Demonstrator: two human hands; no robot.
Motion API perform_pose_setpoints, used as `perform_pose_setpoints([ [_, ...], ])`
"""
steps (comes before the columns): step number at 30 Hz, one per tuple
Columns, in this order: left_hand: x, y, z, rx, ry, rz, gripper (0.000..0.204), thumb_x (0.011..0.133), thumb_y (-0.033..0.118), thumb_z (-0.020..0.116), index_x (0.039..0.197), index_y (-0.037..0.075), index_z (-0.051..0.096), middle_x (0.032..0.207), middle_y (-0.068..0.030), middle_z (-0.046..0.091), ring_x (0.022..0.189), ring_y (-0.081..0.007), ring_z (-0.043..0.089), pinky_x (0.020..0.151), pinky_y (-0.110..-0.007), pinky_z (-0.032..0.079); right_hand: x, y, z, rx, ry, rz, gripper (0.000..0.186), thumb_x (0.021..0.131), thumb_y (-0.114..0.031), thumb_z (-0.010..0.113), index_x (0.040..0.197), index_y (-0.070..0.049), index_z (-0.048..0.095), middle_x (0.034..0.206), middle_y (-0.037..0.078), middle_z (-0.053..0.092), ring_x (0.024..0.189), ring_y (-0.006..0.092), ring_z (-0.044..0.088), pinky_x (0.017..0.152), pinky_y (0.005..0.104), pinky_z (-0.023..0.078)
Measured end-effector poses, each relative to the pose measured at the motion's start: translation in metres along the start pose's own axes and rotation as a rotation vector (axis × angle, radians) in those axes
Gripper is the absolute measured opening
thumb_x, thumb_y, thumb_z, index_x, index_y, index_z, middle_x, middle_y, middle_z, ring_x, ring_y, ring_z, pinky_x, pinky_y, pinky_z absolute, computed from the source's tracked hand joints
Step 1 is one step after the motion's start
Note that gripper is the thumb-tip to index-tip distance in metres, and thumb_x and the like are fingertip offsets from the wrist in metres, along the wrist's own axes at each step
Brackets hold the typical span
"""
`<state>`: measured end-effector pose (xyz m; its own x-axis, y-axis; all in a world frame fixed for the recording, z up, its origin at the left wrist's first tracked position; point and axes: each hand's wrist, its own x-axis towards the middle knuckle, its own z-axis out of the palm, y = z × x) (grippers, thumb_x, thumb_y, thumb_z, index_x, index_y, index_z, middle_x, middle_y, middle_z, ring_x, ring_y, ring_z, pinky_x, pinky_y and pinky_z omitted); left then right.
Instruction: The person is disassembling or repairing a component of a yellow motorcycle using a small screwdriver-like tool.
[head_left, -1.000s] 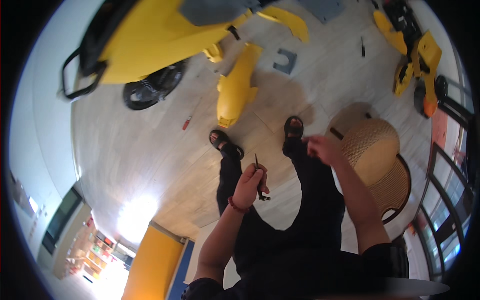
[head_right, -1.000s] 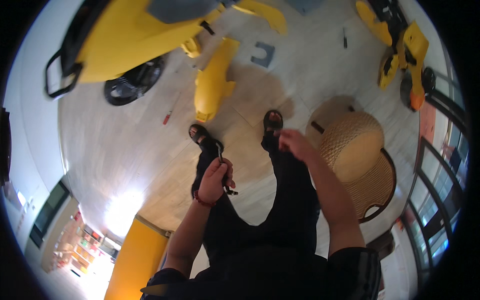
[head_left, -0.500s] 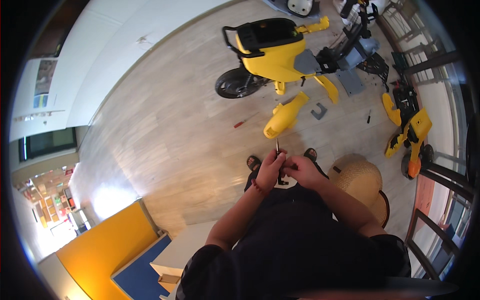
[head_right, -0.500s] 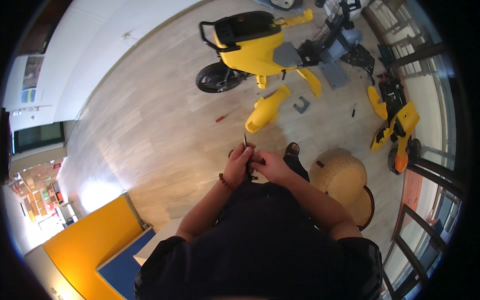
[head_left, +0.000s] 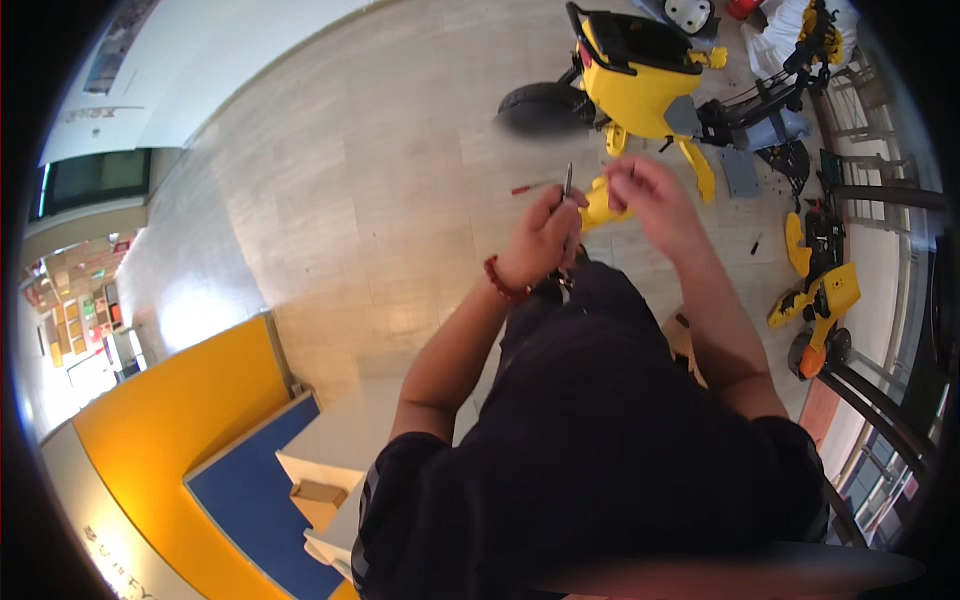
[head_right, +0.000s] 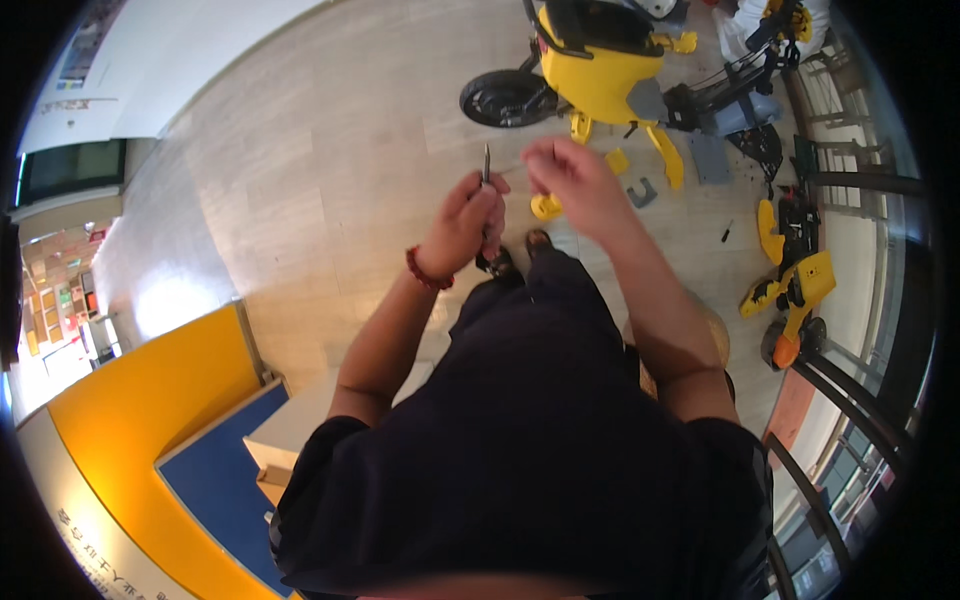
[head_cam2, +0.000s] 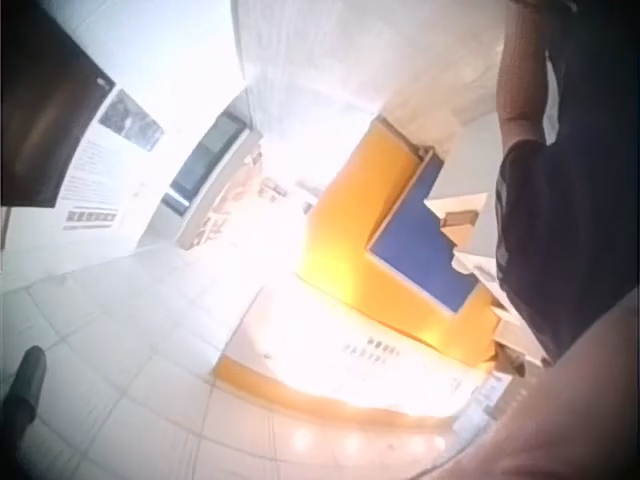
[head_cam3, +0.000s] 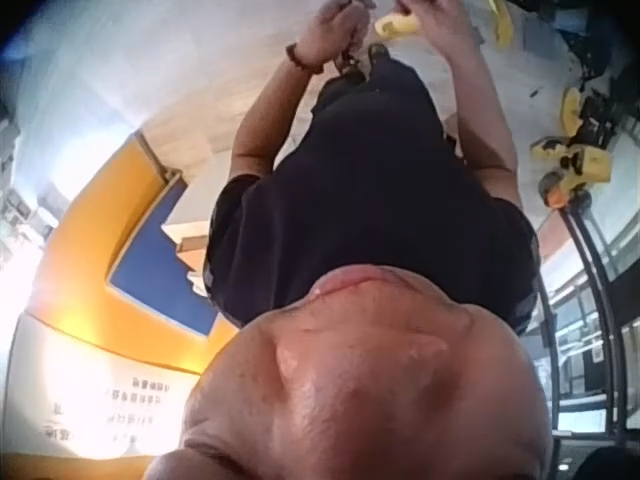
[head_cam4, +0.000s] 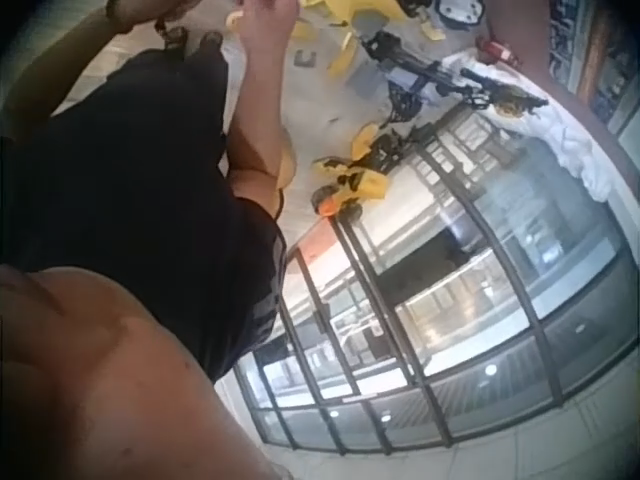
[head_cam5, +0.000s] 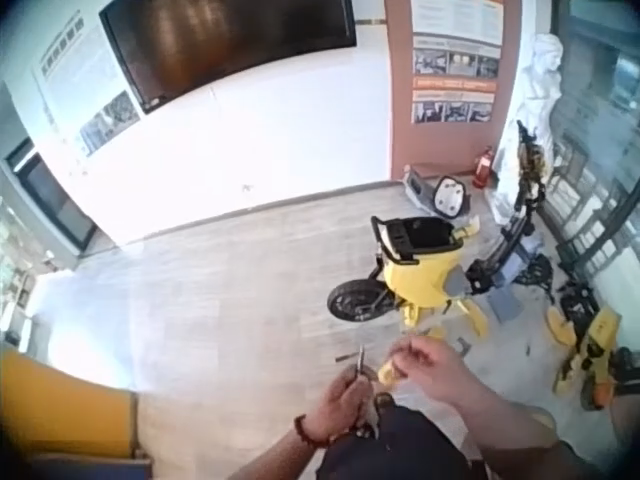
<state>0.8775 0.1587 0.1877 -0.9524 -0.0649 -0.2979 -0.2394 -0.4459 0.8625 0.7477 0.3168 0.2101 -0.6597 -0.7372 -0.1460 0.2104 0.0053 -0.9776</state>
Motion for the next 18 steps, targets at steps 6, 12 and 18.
perform_pose_setpoints([
  [6,-0.011,0.05,-0.001,0.136,-0.025,0.039,0.017,0.104,0.017,0.043,0.108,0.003,0.052,0.068,0.0029,0.046,0.049,-0.0043,0.039,0.045,-0.022,0.035,0.043,-0.039,0.027,0.078,-0.228,0.04,0.019,0.099,-0.013,0.057,0.111,0.001,0.064,0.083,0.0,0.061,0.077,0.0084,0.058,0.07,0.0236,0.048],
  [12,-0.008,0.082,-0.013,0.152,0.03,-0.014,0.014,0.103,0.015,0.046,0.104,0.003,0.053,0.064,0.0052,0.042,0.05,-0.0025,0.036,0.044,-0.021,0.03,0.081,-0.036,0.038,-0.029,-0.385,-0.086,0.019,0.099,-0.016,0.058,0.101,0.0,0.066,0.079,0.001,0.061,0.07,0.0081,0.056,0.065,0.0246,0.048],
  [18,-0.017,0.095,-0.034,0.153,-0.04,-0.193,0.016,0.103,0.015,0.048,0.098,0.0,0.053,0.062,0.0038,0.042,0.047,-0.0046,0.036,0.043,-0.022,0.03,0.148,-0.065,-0.01,0.532,0.006,-0.203,0.024,0.102,-0.021,0.054,0.091,-0.001,0.063,0.072,0.002,0.058,0.064,0.0112,0.052,0.061,0.0248,0.045],
])
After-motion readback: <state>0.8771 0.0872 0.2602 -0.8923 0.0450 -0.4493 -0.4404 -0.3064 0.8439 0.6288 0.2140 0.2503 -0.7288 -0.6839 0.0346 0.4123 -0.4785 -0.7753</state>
